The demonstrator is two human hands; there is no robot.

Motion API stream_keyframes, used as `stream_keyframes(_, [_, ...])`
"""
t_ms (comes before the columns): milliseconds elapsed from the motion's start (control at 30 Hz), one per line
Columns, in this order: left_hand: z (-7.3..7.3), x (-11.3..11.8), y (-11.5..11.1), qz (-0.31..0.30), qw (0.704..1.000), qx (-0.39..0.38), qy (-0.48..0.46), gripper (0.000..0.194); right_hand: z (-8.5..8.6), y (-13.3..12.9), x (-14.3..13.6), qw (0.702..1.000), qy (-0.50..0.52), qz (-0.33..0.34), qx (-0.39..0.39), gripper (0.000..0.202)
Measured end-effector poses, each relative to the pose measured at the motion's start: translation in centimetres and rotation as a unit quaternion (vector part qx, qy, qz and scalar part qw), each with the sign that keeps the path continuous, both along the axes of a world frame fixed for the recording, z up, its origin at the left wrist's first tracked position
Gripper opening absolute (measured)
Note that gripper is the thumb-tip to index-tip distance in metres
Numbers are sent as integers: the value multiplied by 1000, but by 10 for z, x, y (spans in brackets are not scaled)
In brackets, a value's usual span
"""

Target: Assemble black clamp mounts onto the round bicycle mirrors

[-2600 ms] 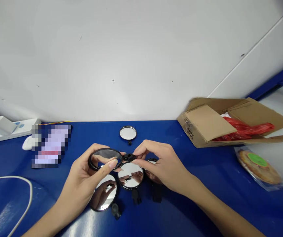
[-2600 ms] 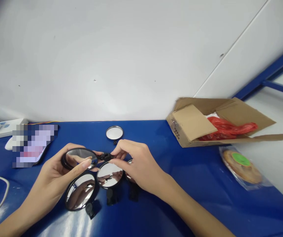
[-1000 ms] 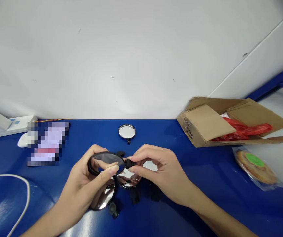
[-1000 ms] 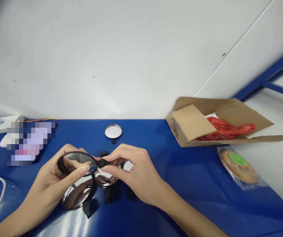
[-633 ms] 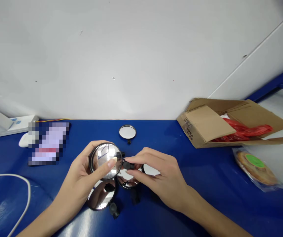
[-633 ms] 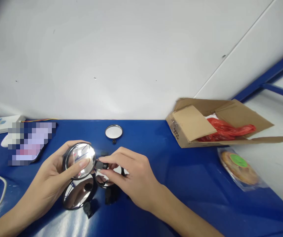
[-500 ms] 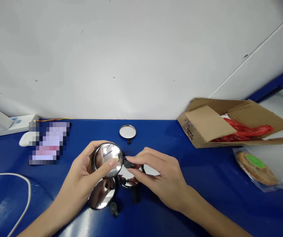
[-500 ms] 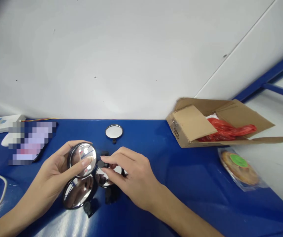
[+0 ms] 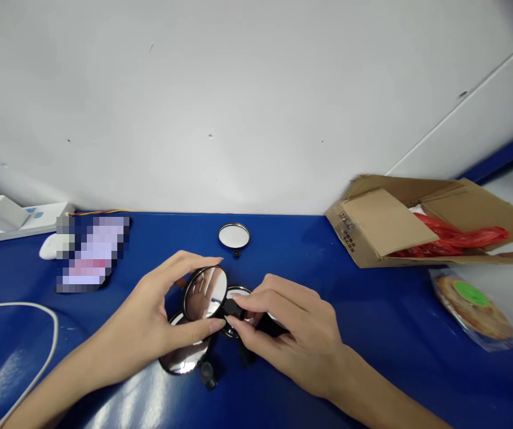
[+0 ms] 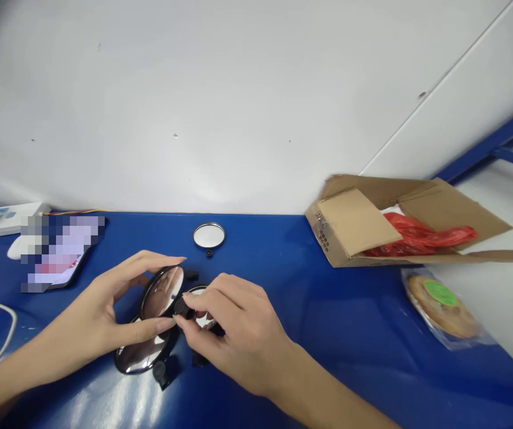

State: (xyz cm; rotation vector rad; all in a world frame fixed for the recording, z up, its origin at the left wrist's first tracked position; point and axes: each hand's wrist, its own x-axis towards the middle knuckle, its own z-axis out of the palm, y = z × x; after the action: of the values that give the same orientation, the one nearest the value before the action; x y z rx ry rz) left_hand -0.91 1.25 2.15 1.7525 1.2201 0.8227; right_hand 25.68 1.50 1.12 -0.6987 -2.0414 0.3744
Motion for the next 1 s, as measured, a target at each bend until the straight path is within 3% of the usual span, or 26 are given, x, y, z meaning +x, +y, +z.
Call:
stream_keyframes(200, [15, -15, 4, -70, 995, -28, 70, 64, 5, 0, 2, 998, -12, 44, -32, 17])
stream_keyframes(300, [27, -20, 5, -92, 991, -50, 85, 52, 12, 1, 7, 996, 4, 28, -83, 19])
stream_keyframes(400, [33, -23, 4, -107, 990, -44, 85, 55, 16, 2, 11, 995, 12, -2, -96, 23])
stream_keyframes(633, [29, -24, -1, -133, 979, -108, 106, 64, 16, 5, 11, 997, -4, -8, -80, 23])
stream_keyframes(1000, [27, -22, 3, -156, 969, -102, 165, 69, 14, 6, 12, 998, -19, -1, -54, 21])
